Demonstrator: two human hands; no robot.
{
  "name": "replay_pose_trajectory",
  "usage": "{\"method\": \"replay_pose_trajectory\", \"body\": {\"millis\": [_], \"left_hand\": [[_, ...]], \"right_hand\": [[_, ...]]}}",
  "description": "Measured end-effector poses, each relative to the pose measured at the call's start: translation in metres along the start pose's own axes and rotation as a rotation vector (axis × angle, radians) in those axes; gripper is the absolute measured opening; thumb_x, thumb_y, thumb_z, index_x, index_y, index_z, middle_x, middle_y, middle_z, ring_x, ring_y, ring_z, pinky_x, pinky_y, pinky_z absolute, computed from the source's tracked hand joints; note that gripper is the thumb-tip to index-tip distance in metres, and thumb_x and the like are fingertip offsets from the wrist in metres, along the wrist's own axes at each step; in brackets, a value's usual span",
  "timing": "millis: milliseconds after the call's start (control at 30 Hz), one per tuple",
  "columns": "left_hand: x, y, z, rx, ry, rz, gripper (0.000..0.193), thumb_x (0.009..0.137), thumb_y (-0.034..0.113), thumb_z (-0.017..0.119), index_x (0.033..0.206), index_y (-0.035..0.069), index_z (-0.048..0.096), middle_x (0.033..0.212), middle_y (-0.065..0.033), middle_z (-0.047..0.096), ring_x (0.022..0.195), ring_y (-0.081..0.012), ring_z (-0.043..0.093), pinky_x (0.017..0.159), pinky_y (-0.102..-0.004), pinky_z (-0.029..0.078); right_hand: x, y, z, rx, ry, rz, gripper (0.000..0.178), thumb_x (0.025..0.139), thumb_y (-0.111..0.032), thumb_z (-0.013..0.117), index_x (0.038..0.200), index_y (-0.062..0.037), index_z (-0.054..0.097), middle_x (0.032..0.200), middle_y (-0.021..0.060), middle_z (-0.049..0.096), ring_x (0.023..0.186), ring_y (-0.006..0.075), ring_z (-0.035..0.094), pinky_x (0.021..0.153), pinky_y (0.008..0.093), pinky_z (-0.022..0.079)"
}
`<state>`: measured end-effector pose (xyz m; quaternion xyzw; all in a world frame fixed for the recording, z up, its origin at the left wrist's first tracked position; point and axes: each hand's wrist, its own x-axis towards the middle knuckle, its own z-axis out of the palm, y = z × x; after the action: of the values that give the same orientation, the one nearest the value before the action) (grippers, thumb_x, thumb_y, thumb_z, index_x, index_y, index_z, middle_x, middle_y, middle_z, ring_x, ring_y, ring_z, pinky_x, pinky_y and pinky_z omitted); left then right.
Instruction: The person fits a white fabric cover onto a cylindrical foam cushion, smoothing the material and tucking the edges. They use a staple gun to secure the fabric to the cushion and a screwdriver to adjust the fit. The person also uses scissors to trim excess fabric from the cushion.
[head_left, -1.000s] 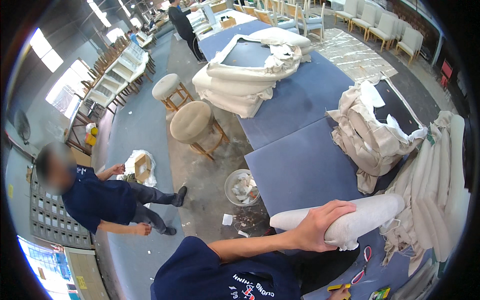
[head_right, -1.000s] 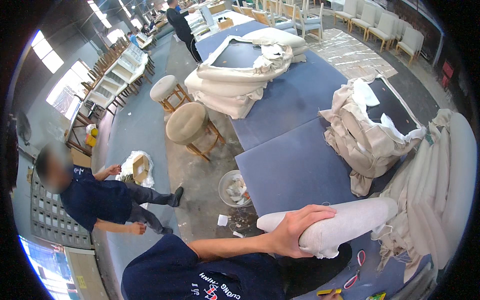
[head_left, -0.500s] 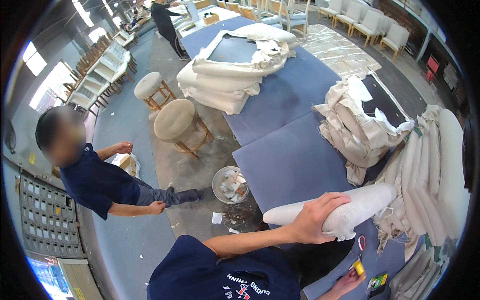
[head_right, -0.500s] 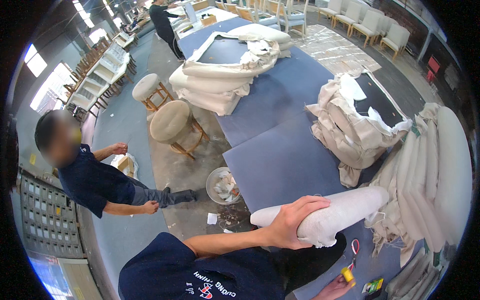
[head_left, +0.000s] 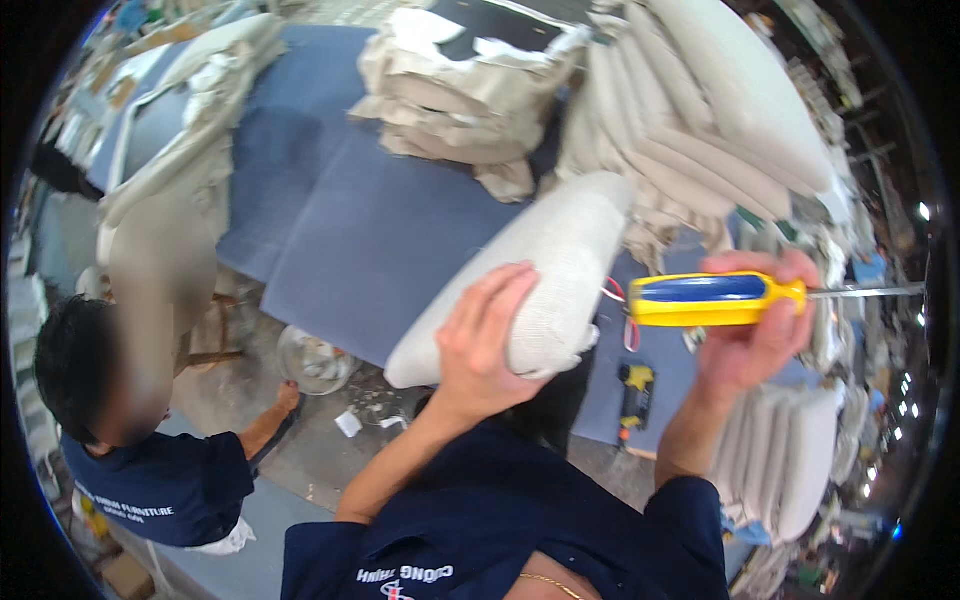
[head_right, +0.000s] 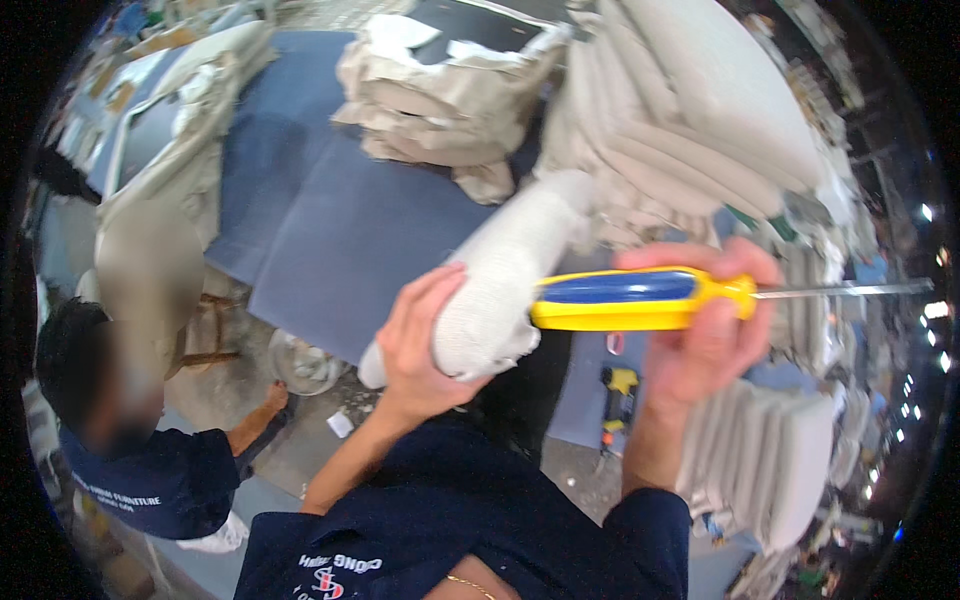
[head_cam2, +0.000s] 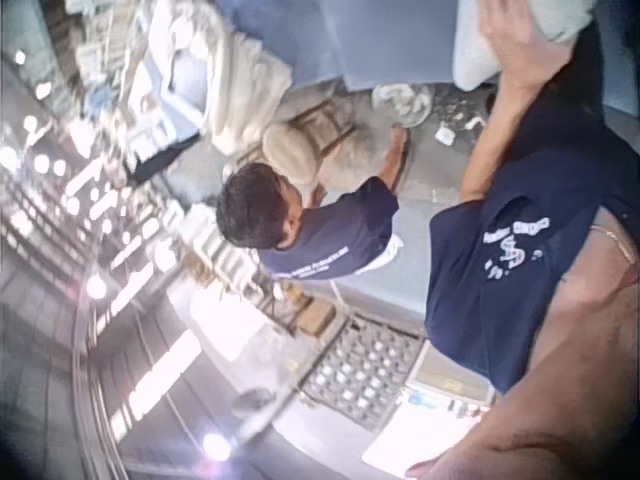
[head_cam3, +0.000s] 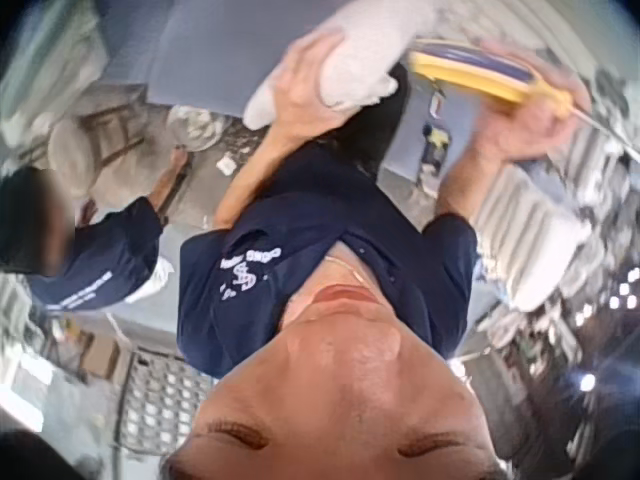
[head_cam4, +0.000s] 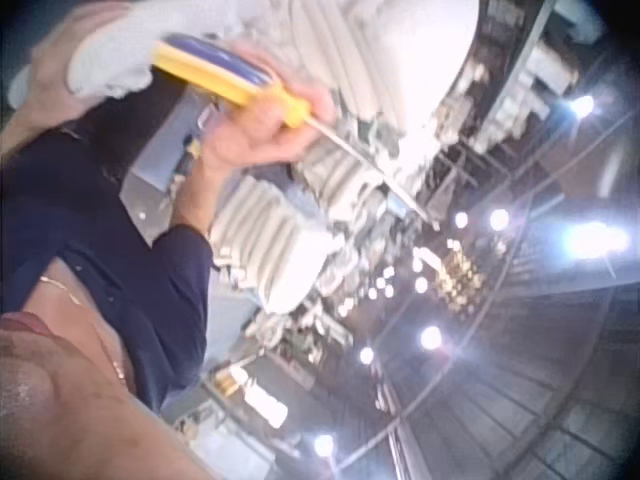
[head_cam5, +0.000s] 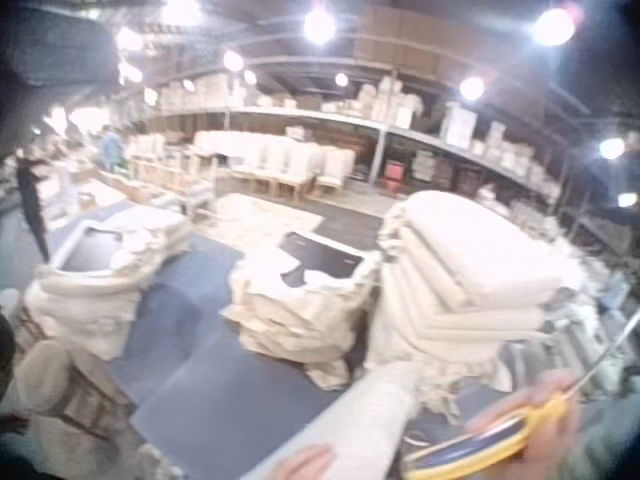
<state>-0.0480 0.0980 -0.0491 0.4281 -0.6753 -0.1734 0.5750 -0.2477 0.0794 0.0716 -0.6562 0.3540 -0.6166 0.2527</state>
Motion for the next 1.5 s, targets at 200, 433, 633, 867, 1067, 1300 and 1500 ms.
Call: {"method": "replay_pose_trajectory", "body": {"millis": [200, 433, 633, 867, 1067, 1300, 1500], "left_hand": [[-0.012, 0.008, 0.012, 0.016, -0.009, 0.013, 0.079, 0.058, 0.019, 0.092, 0.127, 0.002, 0.059, 0.125, -0.0164, 0.065, 0.111, -0.0353, 0.066, 0.092, -0.0427, 0.055], [-0.017, -0.002, 0.014, 0.013, 0.006, 0.001, 0.080, 0.055, 0.017, 0.090, 0.128, 0.002, 0.060, 0.126, -0.0162, 0.064, 0.113, -0.0361, 0.065, 0.093, -0.0431, 0.054], [-0.019, 0.018, 0.010, -0.034, -0.032, 0.005, 0.078, 0.056, 0.017, 0.086, 0.127, 0.002, 0.060, 0.129, -0.0164, 0.062, 0.117, -0.0364, 0.063, 0.099, -0.0448, 0.052], [-0.023, 0.011, 0.004, -0.027, -0.040, -0.004, 0.078, 0.056, 0.017, 0.086, 0.128, 0.002, 0.059, 0.130, -0.0166, 0.062, 0.119, -0.0361, 0.063, 0.100, -0.0461, 0.052], [-0.024, -0.003, 0.021, -0.047, 0.005, 0.009, 0.074, 0.056, 0.014, 0.088, 0.124, 0.001, 0.062, 0.126, -0.0165, 0.065, 0.114, -0.0371, 0.066, 0.096, -0.0440, 0.054], [-0.018, -0.002, 0.022, 0.008, -0.022, 0.053, 0.077, 0.061, 0.019, 0.093, 0.127, -0.002, 0.059, 0.125, -0.0225, 0.066, 0.111, -0.0373, 0.068, 0.095, -0.0423, 0.055], [-0.021, -0.001, 0.011, -0.007, -0.033, 0.013, 0.076, 0.057, 0.009, 0.083, 0.129, 0.000, 0.060, 0.131, -0.0188, 0.062, 0.118, -0.0379, 0.064, 0.099, -0.0444, 0.052]], "right_hand": [[0.001, -0.013, -0.005, -0.056, 0.022, -0.083, 0.028, 0.103, -0.031, 0.052, 0.105, -0.0041, 0.045, 0.076, 0.0236, 0.069, 0.065, 0.0272, 0.072, 0.057, 0.0302, 0.060], [-0.030, -0.001, -0.008, -0.379, -0.100, -0.003, 0.034, 0.103, -0.040, 0.048, 0.102, -0.0060, 0.047, 0.082, 0.0244, 0.071, 0.065, 0.0217, 0.068, 0.060, 0.0290, 0.055], [-0.030, -0.020, -0.029, -0.212, 0.114, -0.022, 0.040, 0.103, -0.045, 0.049, 0.109, -0.0064, 0.045, 0.080, 0.0178, 0.068, 0.062, 0.0180, 0.065, 0.061, 0.0243, 0.053], [-0.013, -0.021, -0.032, -0.080, 0.140, 0.008, 0.038, 0.104, -0.041, 0.053, 0.113, -0.0046, 0.046, 0.086, 0.0262, 0.072, 0.069, 0.0174, 0.066, 0.068, 0.0253, 0.055], [-0.009, -0.017, -0.017, -0.157, -0.072, -0.045, 0.034, 0.104, -0.037, 0.055, 0.112, -0.0047, 0.046, 0.088, 0.0252, 0.073, 0.070, 0.0181, 0.071, 0.066, 0.0293, 0.059], [-0.034, 0.003, -0.029, -0.208, -0.125, -0.149, 0.029, 0.101, -0.018, 0.056, 0.121, -0.0025, 0.043, 0.106, 0.0208, 0.061, 0.069, 0.0310, 0.073, 0.058, 0.0347, 0.062], [-0.058, 0.014, -0.003, -0.249, 0.014, -0.065, 0.041, 0.103, -0.038, 0.052, 0.122, -0.0019, 0.047, 0.080, 0.0196, 0.068, 0.066, 0.0245, 0.070, 0.063, 0.0311, 0.059]]}}
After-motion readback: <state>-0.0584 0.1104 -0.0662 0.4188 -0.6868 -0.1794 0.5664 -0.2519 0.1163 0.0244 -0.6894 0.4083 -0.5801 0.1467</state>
